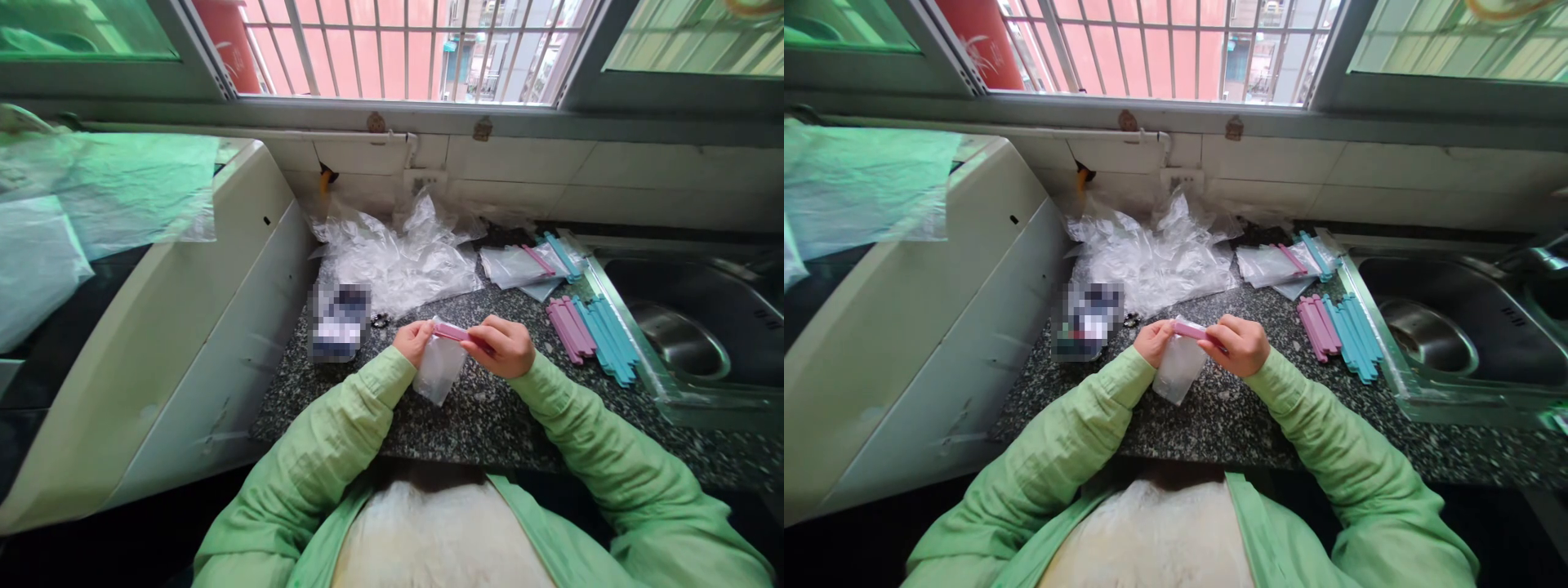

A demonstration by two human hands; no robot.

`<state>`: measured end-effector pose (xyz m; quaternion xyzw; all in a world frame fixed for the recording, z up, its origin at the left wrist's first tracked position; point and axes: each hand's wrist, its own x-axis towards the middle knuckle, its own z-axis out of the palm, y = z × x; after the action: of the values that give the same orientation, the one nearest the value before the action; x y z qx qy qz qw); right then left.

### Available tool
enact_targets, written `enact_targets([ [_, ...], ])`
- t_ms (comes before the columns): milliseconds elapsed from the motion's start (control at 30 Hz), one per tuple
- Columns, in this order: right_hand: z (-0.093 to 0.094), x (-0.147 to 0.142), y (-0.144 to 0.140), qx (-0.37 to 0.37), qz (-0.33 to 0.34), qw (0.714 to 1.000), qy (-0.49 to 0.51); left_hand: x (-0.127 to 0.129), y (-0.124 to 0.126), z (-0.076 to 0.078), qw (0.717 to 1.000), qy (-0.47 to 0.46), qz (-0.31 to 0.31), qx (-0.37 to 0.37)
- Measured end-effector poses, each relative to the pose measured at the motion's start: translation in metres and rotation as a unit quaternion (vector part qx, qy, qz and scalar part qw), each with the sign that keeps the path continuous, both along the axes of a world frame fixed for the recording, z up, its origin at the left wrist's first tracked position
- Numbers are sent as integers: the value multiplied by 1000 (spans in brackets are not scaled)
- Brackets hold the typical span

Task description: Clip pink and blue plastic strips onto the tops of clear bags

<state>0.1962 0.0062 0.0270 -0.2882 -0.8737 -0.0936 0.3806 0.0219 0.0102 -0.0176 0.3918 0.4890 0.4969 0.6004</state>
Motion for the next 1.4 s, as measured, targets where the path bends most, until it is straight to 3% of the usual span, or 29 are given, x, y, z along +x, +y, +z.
enact_targets([
  [667,6,4,-4,-18,22,997,71,0,0,2,1000,21,16,-5],
  [1167,12,9,-4,-22,28,991,125,-5,7,0,998,-42,47,-25],
  [1400,15,10,-6,-17,14,990,141,-6,6,7,994,-69,72,-38],
])
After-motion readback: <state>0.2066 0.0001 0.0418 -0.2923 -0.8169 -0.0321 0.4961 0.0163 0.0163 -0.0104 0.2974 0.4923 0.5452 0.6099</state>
